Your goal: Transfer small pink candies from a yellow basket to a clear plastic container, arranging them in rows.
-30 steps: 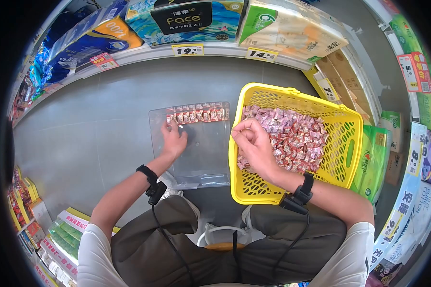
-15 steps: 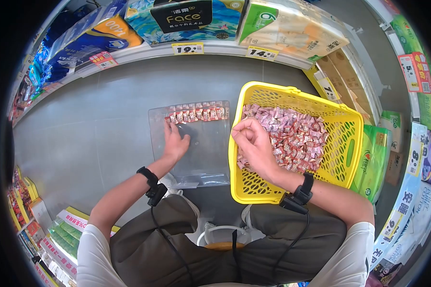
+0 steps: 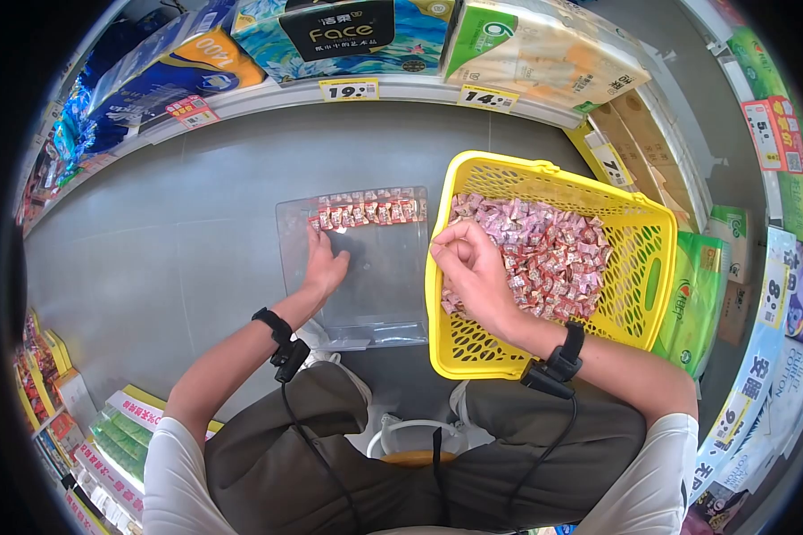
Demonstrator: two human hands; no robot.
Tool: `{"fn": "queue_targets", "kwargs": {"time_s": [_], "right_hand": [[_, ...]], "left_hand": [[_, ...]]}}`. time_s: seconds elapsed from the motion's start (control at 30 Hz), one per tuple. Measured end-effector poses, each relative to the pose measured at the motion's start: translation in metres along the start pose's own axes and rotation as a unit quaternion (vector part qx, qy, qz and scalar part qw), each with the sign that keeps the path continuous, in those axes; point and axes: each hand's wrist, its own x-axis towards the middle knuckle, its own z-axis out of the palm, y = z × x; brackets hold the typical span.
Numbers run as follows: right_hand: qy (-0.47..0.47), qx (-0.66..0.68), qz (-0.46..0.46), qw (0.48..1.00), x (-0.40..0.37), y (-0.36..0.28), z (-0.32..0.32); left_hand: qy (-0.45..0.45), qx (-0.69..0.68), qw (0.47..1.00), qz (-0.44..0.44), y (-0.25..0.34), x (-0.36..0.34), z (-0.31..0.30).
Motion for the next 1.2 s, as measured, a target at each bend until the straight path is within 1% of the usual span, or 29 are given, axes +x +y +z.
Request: {"fn": "queue_targets", "kwargs": {"time_s": [0.07,0.2,0.27,0.3,0.37,0.43,0.57,0.63,0.67,0.73,0.77,0.8,0.87,0.9,0.97,1.0,1.03,1.07,1.1,1.17,1.2], "right_hand": [[0.001,0.001,0.003,1.0,0.0,0.001,0.0],[-0.001,0.0,0.002,1.0,0.0,0.001,0.0],[0.003,-0.002,0.005,1.0,-0.001,-0.001,0.0],[0.0,0.005,0.01,1.0,-0.001,-0.002,0.001],[-0.002,0.013,0.014,1.0,-0.001,-0.001,0.0],[0.002,-0.01,-0.001,1.0,0.0,0.003,-0.001],[0.002,-0.01,-0.005,1.0,0.001,0.004,-0.004],[0.045,-0.009,-0.022,0.999,0.004,0.011,-0.011],[0.047,-0.01,-0.021,0.999,0.008,0.015,-0.016],[0.107,0.086,0.005,0.991,0.018,0.023,-0.033],[0.111,0.083,0.004,0.99,0.022,0.028,-0.044],[0.118,0.012,0.051,0.992,0.027,0.035,-0.056],[0.115,-0.138,0.136,0.974,0.035,0.046,-0.076],[0.116,-0.138,0.136,0.974,0.035,0.056,-0.085],[0.072,-0.235,0.165,0.955,0.036,0.077,-0.1],[0.072,-0.235,0.165,0.955,0.034,0.085,-0.106],[0.034,-0.337,0.087,0.937,0.03,0.093,-0.113],[-0.005,-0.433,0.007,0.901,0.027,0.093,-0.112],[-0.005,-0.433,0.006,0.902,0.025,0.093,-0.113],[-0.053,-0.481,-0.014,0.875,0.021,0.092,-0.111],[-0.053,-0.48,-0.014,0.875,0.02,0.093,-0.11]], "left_hand": [[-0.022,-0.015,1.0,-0.009,0.002,-0.001,-0.002],[-0.027,-0.001,1.0,-0.015,0.015,-0.011,-0.004],[-0.042,-0.023,0.998,-0.05,0.018,-0.009,-0.002],[-0.042,-0.024,0.998,-0.05,0.015,-0.006,0.001],[-0.012,-0.027,0.999,-0.021,0.007,0.003,0.004],[-0.015,-0.013,1.0,-0.024,-0.001,0.011,0.004],[-0.017,-0.001,1.0,-0.024,-0.001,0.008,0.0],[-0.023,-0.001,0.999,-0.032,0.001,0.003,-0.004],[-0.028,-0.001,0.999,-0.038,0.002,0.0,-0.004],[-0.029,-0.028,0.998,-0.037,0.001,-0.001,-0.004],[-0.028,-0.053,0.997,-0.038,0.002,-0.002,-0.003],[-0.029,-0.055,0.997,-0.036,0.01,-0.005,-0.004],[-0.05,-0.029,0.997,-0.058,0.022,-0.012,-0.012],[-0.05,-0.028,0.997,-0.057,0.028,-0.015,-0.015],[-0.132,-0.16,0.975,-0.087,0.039,-0.02,-0.019],[-0.132,-0.159,0.975,-0.087,0.043,-0.021,-0.018],[-0.167,-0.227,0.952,-0.117,0.047,-0.022,-0.016],[-0.2,-0.292,0.924,-0.147,0.051,-0.023,-0.014],[-0.199,-0.292,0.924,-0.147,0.055,-0.025,-0.013],[-0.206,-0.339,0.901,-0.175,0.059,-0.028,-0.01],[-0.206,-0.338,0.901,-0.176,0.061,-0.028,-0.009]]}}
